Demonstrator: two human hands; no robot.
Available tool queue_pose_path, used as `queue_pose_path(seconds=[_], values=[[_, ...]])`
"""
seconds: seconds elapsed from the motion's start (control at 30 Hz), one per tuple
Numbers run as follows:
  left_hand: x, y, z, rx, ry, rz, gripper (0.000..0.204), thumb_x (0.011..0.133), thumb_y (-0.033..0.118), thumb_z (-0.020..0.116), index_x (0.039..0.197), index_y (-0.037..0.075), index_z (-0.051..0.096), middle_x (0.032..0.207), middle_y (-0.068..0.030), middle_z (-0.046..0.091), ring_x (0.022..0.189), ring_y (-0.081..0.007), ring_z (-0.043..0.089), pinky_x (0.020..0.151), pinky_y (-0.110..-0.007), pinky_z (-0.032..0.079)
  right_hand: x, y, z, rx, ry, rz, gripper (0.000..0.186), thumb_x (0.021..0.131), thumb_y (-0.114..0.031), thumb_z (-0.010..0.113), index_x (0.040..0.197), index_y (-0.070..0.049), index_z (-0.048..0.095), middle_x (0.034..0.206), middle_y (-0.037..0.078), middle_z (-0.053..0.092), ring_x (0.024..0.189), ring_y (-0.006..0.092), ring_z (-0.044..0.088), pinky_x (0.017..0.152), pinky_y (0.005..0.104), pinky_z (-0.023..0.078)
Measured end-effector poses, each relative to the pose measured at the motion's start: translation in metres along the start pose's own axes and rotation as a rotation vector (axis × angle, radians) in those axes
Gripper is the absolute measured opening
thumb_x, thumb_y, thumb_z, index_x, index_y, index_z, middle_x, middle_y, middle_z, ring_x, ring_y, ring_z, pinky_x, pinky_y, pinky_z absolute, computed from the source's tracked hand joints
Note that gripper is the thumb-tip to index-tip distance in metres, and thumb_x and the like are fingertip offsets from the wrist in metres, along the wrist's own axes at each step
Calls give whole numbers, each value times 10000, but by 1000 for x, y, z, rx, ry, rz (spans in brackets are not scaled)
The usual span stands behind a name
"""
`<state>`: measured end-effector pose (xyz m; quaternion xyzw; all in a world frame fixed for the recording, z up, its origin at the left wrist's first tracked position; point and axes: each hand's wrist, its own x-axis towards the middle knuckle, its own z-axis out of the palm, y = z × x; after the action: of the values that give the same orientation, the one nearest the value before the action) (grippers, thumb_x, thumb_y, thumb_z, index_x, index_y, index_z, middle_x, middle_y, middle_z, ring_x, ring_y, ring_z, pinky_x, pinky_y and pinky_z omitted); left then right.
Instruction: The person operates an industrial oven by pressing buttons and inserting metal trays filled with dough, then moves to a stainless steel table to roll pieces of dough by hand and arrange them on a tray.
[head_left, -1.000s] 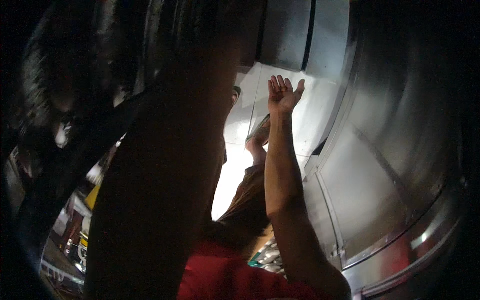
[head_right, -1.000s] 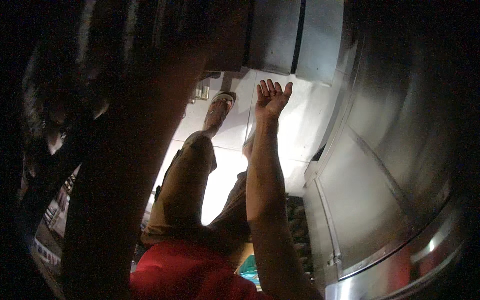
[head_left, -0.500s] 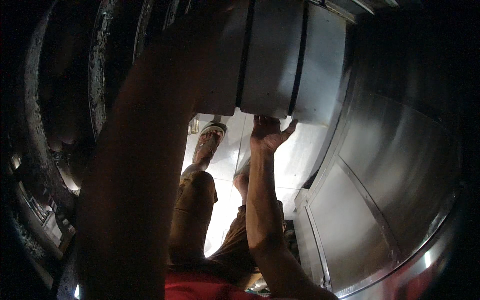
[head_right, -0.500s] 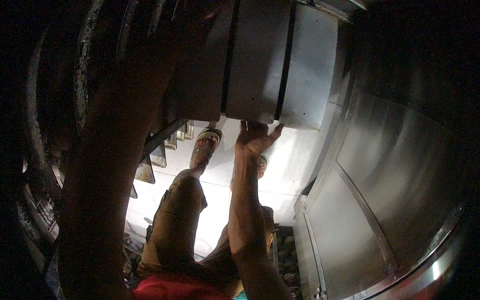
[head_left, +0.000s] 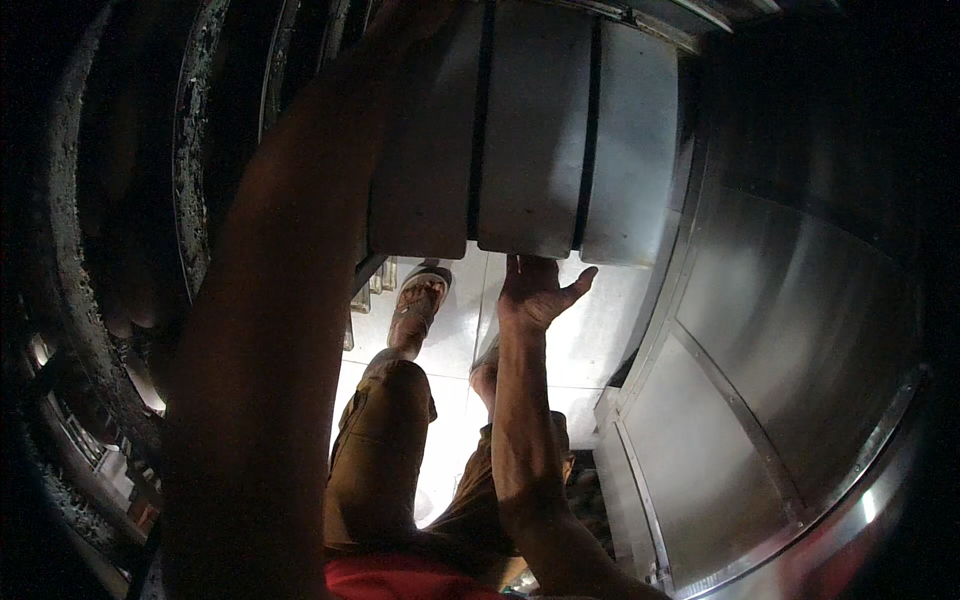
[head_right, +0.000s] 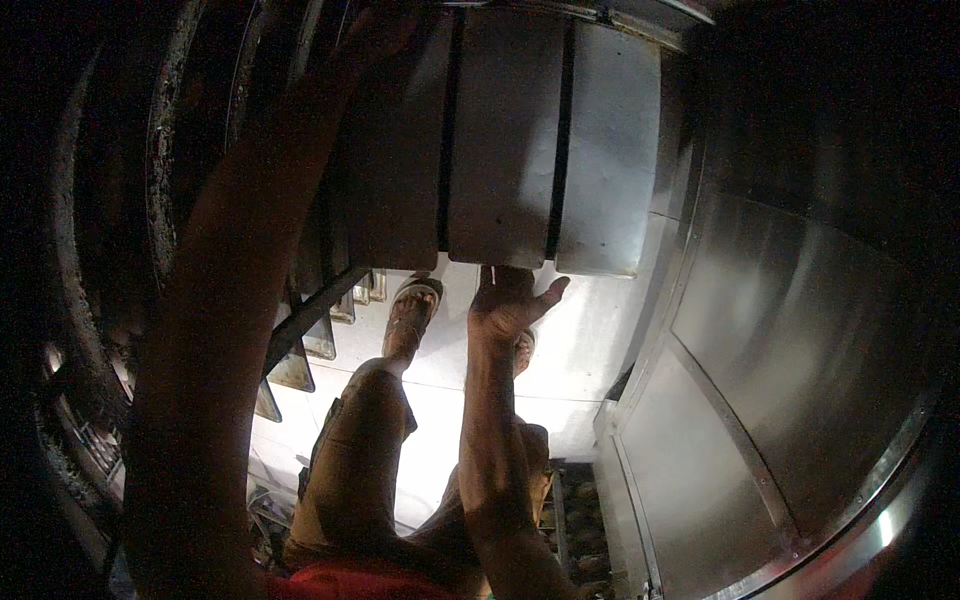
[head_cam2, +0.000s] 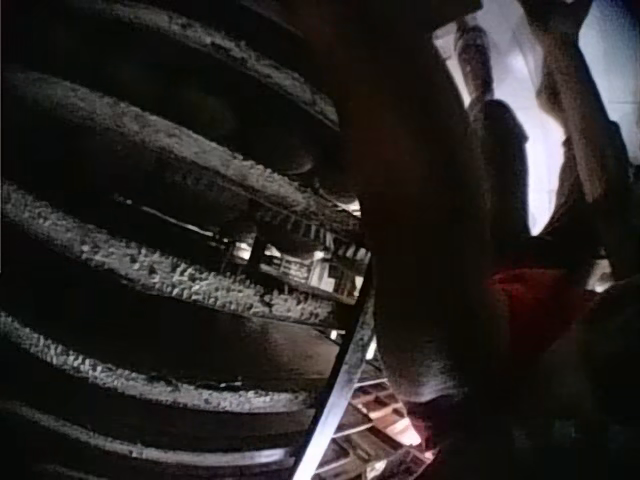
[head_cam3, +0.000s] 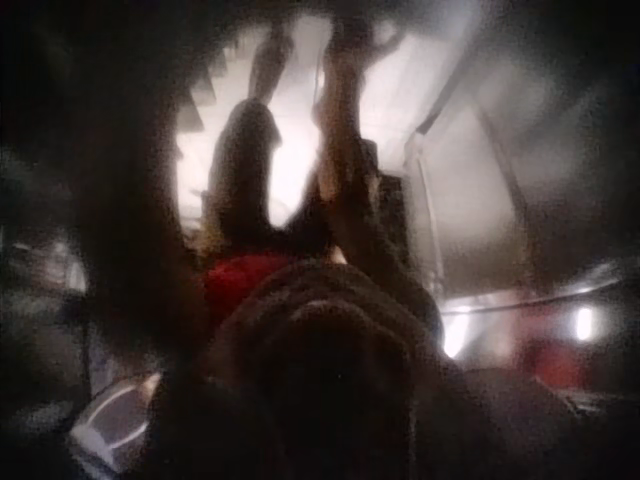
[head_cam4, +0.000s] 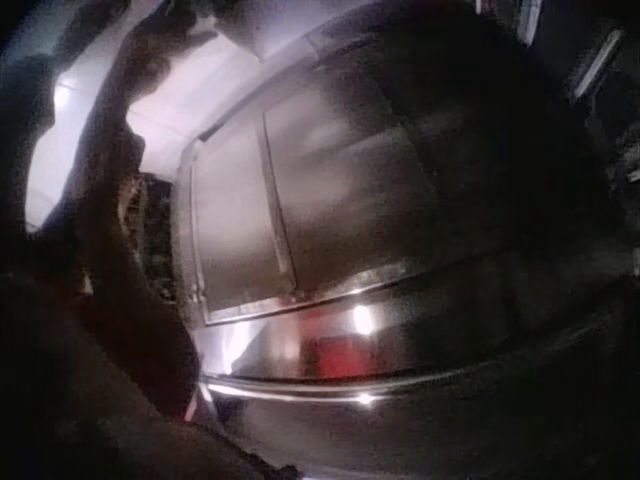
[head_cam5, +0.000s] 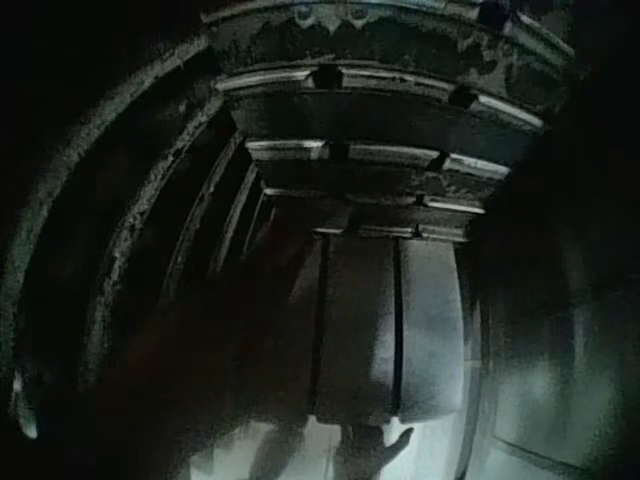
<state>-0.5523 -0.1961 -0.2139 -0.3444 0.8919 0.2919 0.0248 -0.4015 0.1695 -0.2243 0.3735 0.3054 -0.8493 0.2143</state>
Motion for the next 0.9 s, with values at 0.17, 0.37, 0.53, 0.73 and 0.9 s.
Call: queue_pose_path(seconds=[0.17,0.37,0.53,0.73,0.9], values=[[4,-12,-3,-7,1,20,570,993,489,493,1235,-11,619,1155,-256,640,1088,-400,633,965,-505,486,11,-6,-16,51,2,-90,943,819,-787,566,1343,-3,537,1395,184,532,1397,308,395,1200,518,211],[-4,-21,-3,-10,-5,19,558,996,483,493,1225,-8,624,1130,-249,651,1067,-392,643,951,-501,495,16,-20,-30,43,40,-99,733,875,-723,584,1113,-36,679,1160,120,681,1179,257,590,1084,492,382],[-6,-4,10,-24,-33,68,548,999,478,494,1216,-6,629,1108,-243,660,1051,-385,651,939,-497,503,31,-20,-47,55,-1,-84,680,894,-703,576,1070,-58,699,1077,91,700,1121,247,605,1064,504,398],[3,43,49,-39,-99,145,537,1003,472,494,1206,-4,635,1082,-236,670,1031,-376,661,924,-493,512,26,-12,-29,-135,179,-123,557,901,-677,598,929,-125,674,878,24,635,918,187,585,935,438,425],[3,66,56,-47,-125,180,528,1005,467,495,1197,-2,640,1061,-230,679,1014,-369,669,912,-490,519,18,-13,-18,-279,177,-238,474,906,-623,644,1018,-163,622,864,-44,580,813,139,553,854,412,461]])
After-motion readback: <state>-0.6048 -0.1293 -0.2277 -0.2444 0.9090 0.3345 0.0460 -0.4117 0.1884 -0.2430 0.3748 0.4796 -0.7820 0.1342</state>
